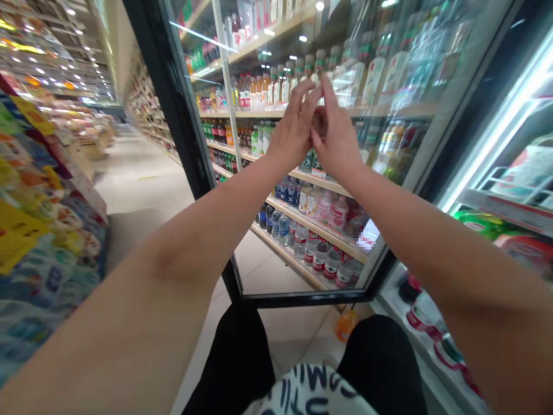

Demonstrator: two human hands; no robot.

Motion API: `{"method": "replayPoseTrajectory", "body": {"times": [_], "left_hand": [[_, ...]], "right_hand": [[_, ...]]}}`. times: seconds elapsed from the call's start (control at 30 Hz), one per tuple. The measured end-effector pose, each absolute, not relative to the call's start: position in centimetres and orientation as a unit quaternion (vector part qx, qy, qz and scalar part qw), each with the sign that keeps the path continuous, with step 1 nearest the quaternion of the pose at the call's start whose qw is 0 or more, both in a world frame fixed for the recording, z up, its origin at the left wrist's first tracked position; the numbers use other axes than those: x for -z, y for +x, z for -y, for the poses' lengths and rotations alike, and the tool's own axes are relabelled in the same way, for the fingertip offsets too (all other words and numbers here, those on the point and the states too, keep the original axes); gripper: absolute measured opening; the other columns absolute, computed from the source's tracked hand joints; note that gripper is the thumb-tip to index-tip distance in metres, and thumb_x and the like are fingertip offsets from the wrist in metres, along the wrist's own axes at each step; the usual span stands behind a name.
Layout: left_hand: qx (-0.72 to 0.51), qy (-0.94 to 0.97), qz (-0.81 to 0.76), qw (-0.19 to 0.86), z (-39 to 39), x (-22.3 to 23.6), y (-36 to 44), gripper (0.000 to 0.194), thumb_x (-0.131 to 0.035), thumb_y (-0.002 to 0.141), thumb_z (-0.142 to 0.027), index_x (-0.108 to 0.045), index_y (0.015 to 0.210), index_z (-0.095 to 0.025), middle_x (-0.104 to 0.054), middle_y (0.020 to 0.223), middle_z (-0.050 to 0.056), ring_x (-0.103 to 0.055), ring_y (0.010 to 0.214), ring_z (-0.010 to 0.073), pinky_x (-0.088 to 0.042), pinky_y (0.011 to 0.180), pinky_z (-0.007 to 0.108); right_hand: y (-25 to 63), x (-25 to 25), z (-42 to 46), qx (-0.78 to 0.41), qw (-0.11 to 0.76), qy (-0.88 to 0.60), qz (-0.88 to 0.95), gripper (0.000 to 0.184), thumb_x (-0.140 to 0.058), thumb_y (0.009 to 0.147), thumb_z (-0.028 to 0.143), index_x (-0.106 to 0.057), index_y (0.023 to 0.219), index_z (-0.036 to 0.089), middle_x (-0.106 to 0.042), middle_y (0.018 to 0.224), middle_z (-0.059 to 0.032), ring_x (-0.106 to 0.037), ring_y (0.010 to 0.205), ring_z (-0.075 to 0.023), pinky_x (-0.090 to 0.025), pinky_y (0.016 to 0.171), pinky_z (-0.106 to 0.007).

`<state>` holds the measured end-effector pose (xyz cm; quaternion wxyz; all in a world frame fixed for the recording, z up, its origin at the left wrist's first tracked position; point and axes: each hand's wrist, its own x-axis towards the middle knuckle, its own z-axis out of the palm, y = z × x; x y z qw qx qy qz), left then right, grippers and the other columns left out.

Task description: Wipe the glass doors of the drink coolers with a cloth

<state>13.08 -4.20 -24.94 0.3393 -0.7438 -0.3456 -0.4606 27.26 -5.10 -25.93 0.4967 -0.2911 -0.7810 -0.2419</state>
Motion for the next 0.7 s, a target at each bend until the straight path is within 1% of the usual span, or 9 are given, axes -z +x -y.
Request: {"method": "replayPoseTrajectory", "body": {"times": [0.07, 0.13, 0.23, 0.33, 0.4, 0.47, 0.57, 0.63, 0.7], "left_hand": [[0.442, -0.743, 0.366, 0.344, 4.7, 25.3, 12.6, 0.064, -0.038, 0.089, -0.018, -0.04, 0.152, -0.014, -0.038, 0.158, 0.013, -0.026, 0.15, 0.0118, -0.035, 0.119, 0.03], [0.41, -0.754, 0.377, 0.348, 5.3, 26.0, 11.7, 0.066, -0.043, 0.085, -0.017, -0.042, 0.151, -0.014, -0.035, 0.161, 0.011, -0.025, 0.151, 0.0126, -0.033, 0.121, 0.03], [0.382, -0.759, 0.386, 0.36, 6.5, 28.0, 9.3, 0.058, -0.044, 0.093, -0.024, -0.046, 0.152, -0.02, -0.033, 0.163, 0.005, -0.023, 0.153, 0.0154, -0.025, 0.126, 0.036], [0.392, -0.732, 0.414, 0.374, 7.2, 30.6, 6.9, 0.058, -0.041, 0.102, -0.035, -0.033, 0.16, -0.028, -0.021, 0.166, -0.002, -0.01, 0.155, 0.0167, -0.01, 0.13, 0.044], [0.398, -0.717, 0.439, 0.366, 7.1, 32.1, 5.8, 0.062, -0.042, 0.104, -0.038, -0.023, 0.163, -0.03, -0.012, 0.167, -0.006, 0.0, 0.155, 0.0188, -0.001, 0.131, 0.048], [0.393, -0.716, 0.454, 0.355, 6.7, 33.1, 5.3, 0.064, -0.042, 0.104, -0.039, -0.02, 0.164, -0.029, -0.009, 0.166, -0.006, 0.005, 0.155, 0.0214, 0.002, 0.13, 0.053], [0.388, -0.716, 0.458, 0.356, 6.1, 33.8, 5.2, 0.066, -0.042, 0.103, -0.038, -0.019, 0.164, -0.029, -0.008, 0.166, -0.002, 0.006, 0.153, 0.0225, -0.002, 0.13, 0.058], [0.393, -0.71, 0.459, 0.361, 5.8, 33.9, 5.3, 0.068, -0.043, 0.103, -0.037, -0.014, 0.164, -0.032, -0.008, 0.166, -0.003, 0.005, 0.153, 0.0222, -0.004, 0.13, 0.058], [0.398, -0.706, 0.46, 0.362, 5.5, 34.0, 5.3, 0.073, -0.045, 0.102, -0.038, -0.006, 0.164, -0.036, -0.008, 0.166, -0.007, 0.003, 0.153, 0.0216, -0.004, 0.131, 0.056]], "right_hand": [[27.3, 26.3, 4.5, 0.245, 0.502, -0.275, 0.782, 0.081, -0.049, 0.092, 0.015, -0.008, 0.162, 0.023, -0.064, 0.131, -0.0085, -0.058, 0.12, -0.0274, -0.048, 0.108, -0.043], [27.8, 26.9, 4.0, 0.267, 0.493, -0.261, 0.786, 0.077, -0.05, 0.09, 0.013, -0.019, 0.16, 0.02, -0.063, 0.131, -0.0094, -0.056, 0.12, -0.0281, -0.047, 0.109, -0.045], [28.8, 28.8, 3.9, 0.318, 0.441, -0.266, 0.796, 0.058, -0.045, 0.094, 0.013, -0.043, 0.151, 0.019, -0.066, 0.12, -0.0113, -0.056, 0.113, -0.0295, -0.047, 0.106, -0.048], [29.8, 31.2, 4.5, 0.356, 0.392, -0.289, 0.798, 0.045, -0.044, 0.1, 0.015, -0.057, 0.142, 0.022, -0.067, 0.104, -0.0115, -0.058, 0.102, -0.0287, -0.051, 0.097, -0.045], [30.5, 32.2, 4.8, 0.379, 0.367, -0.284, 0.801, 0.043, -0.045, 0.101, 0.016, -0.061, 0.139, 0.025, -0.066, 0.105, -0.0111, -0.057, 0.099, -0.028, -0.053, 0.093, -0.043], [31.0, 32.3, 4.6, 0.391, 0.367, -0.27, 0.8, 0.043, -0.047, 0.1, 0.016, -0.062, 0.138, 0.029, -0.064, 0.115, -0.0104, -0.057, 0.102, -0.0276, -0.053, 0.093, -0.043], [31.2, 30.9, 3.6, 0.387, 0.439, -0.274, 0.763, 0.047, -0.044, 0.1, 0.015, -0.057, 0.142, 0.032, -0.058, 0.132, -0.0107, -0.055, 0.112, -0.0296, -0.052, 0.097, -0.048], [30.7, 30.1, 2.8, 0.382, 0.495, -0.287, 0.726, 0.047, -0.042, 0.101, 0.016, -0.056, 0.144, 0.029, -0.058, 0.131, -0.013, -0.054, 0.115, -0.0319, -0.05, 0.098, -0.052], [30.0, 30.1, 2.5, 0.385, 0.502, -0.285, 0.72, 0.045, -0.04, 0.102, 0.016, -0.059, 0.141, 0.027, -0.061, 0.128, -0.0141, -0.054, 0.115, -0.0325, -0.049, 0.098, -0.054]]}}
